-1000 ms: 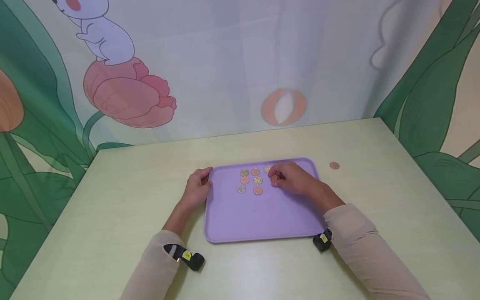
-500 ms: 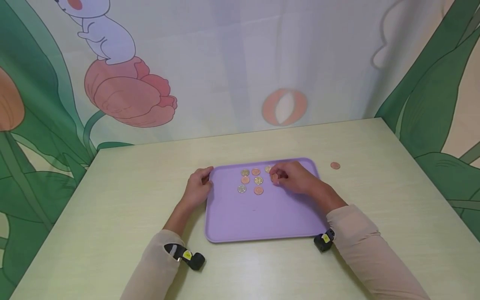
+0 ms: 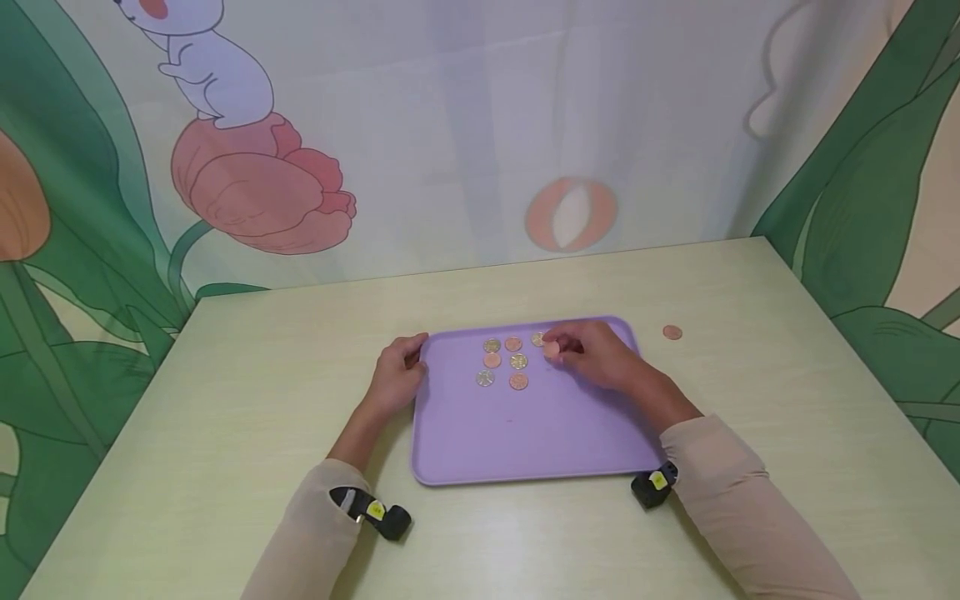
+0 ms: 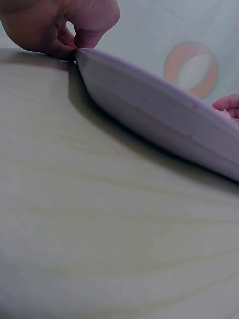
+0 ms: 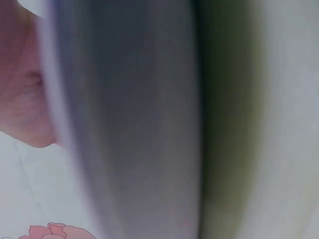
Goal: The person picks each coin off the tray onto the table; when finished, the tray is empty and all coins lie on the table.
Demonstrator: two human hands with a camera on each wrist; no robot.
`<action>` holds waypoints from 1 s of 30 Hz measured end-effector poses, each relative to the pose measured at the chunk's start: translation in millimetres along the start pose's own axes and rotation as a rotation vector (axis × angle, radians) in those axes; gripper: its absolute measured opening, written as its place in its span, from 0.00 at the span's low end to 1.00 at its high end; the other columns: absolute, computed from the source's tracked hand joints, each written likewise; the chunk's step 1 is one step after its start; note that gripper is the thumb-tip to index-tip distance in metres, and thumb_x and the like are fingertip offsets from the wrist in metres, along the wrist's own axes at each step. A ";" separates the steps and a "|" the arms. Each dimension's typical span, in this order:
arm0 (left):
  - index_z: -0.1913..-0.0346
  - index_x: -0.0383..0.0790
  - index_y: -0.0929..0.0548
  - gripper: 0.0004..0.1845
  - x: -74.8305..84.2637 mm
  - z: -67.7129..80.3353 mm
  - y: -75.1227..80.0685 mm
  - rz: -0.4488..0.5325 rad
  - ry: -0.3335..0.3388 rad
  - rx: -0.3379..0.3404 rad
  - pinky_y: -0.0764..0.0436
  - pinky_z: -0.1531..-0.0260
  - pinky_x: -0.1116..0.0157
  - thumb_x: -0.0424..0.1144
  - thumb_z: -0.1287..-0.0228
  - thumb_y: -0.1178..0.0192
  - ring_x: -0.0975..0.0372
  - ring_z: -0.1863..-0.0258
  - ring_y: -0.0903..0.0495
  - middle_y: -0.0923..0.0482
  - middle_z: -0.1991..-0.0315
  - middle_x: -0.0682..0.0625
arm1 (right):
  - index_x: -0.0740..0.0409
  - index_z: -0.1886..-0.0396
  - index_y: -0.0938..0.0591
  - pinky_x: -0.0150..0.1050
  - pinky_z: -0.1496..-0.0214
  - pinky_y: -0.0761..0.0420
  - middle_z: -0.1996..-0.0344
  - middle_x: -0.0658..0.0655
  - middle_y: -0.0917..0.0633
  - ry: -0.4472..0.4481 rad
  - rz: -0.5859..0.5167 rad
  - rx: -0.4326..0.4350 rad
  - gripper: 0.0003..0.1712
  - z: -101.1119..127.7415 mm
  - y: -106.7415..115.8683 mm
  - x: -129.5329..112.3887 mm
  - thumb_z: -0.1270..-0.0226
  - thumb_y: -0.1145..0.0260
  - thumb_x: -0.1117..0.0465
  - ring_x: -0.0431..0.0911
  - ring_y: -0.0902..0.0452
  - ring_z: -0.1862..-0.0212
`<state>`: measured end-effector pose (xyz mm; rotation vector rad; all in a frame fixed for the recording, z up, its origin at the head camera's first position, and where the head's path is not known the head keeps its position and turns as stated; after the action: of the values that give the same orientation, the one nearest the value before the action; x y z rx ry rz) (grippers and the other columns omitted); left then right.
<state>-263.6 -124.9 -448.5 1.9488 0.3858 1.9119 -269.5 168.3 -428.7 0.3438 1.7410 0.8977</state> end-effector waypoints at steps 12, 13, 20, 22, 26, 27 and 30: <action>0.29 0.23 0.32 0.28 0.5 0.2 0.2 -0.009 0.000 0.000 0.28 0.26 0.51 0.23 0.32 0.53 0.45 0.28 0.30 0.30 0.34 0.30 | 0.71 0.46 0.17 0.52 0.44 0.12 0.58 0.68 0.10 0.014 -0.043 0.054 0.19 1.5 14.7 -10.4 0.37 0.32 0.75 0.59 0.13 0.53; 0.29 0.23 0.32 0.28 0.6 0.3 0.1 -0.008 -0.001 -0.001 0.28 0.26 0.51 0.23 0.32 0.53 0.44 0.28 0.30 0.30 0.34 0.30 | 0.71 0.46 0.17 0.52 0.44 0.12 0.59 0.68 0.10 0.012 -0.045 0.061 0.18 1.8 15.6 -10.3 0.37 0.32 0.75 0.58 0.13 0.53; 0.28 0.23 0.33 0.28 1.1 0.4 0.0 0.014 0.009 -0.007 0.29 0.25 0.52 0.24 0.31 0.53 0.45 0.26 0.32 0.31 0.32 0.30 | 0.68 0.46 0.16 0.38 0.50 0.11 0.61 0.65 0.10 -0.011 -0.033 0.095 0.18 5.2 23.5 -7.2 0.36 0.30 0.72 0.53 0.13 0.57; 0.28 0.23 0.33 0.28 1.5 0.3 0.0 0.014 0.007 -0.006 0.29 0.25 0.52 0.23 0.31 0.53 0.45 0.26 0.32 0.31 0.32 0.30 | 0.66 0.45 0.15 0.29 0.53 0.14 0.61 0.64 0.10 -0.030 -0.035 0.104 0.18 6.7 26.7 -6.3 0.36 0.30 0.71 0.51 0.14 0.57; 0.29 0.23 0.32 0.28 2.7 0.9 0.0 0.002 0.003 -0.003 0.29 0.25 0.53 0.23 0.32 0.53 0.44 0.27 0.31 0.30 0.33 0.30 | 0.66 0.45 0.15 0.19 0.58 0.20 0.61 0.64 0.10 -0.058 -0.041 0.131 0.18 11.0 34.1 -3.7 0.36 0.30 0.70 0.47 0.16 0.59; 0.29 0.22 0.32 0.28 3.2 1.1 0.1 -0.002 0.001 -0.002 0.28 0.25 0.52 0.23 0.33 0.53 0.44 0.27 0.31 0.30 0.33 0.29 | 0.67 0.45 0.15 0.19 0.59 0.21 0.61 0.65 0.11 -0.060 -0.038 0.141 0.18 12.2 36.0 -2.6 0.36 0.30 0.70 0.46 0.16 0.59; 0.30 0.22 0.32 0.28 4.2 1.6 0.3 -0.010 -0.002 0.000 0.28 0.25 0.52 0.22 0.33 0.53 0.44 0.27 0.30 0.30 0.34 0.29 | 0.68 0.45 0.15 0.18 0.61 0.21 0.61 0.65 0.11 -0.068 -0.024 0.172 0.19 16.3 42.1 2.5 0.36 0.29 0.70 0.38 0.18 0.61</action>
<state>-261.9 -123.4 -444.7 1.9445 0.3940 1.9035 -264.0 204.6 -402.4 0.4601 1.7595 0.7131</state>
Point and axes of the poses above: each hand's wrist, its own z-axis away from the middle knuckle, its own y-axis out of the back of the hand, x = y × z, the point moved 5 cm from there along -z, towards the middle knuckle
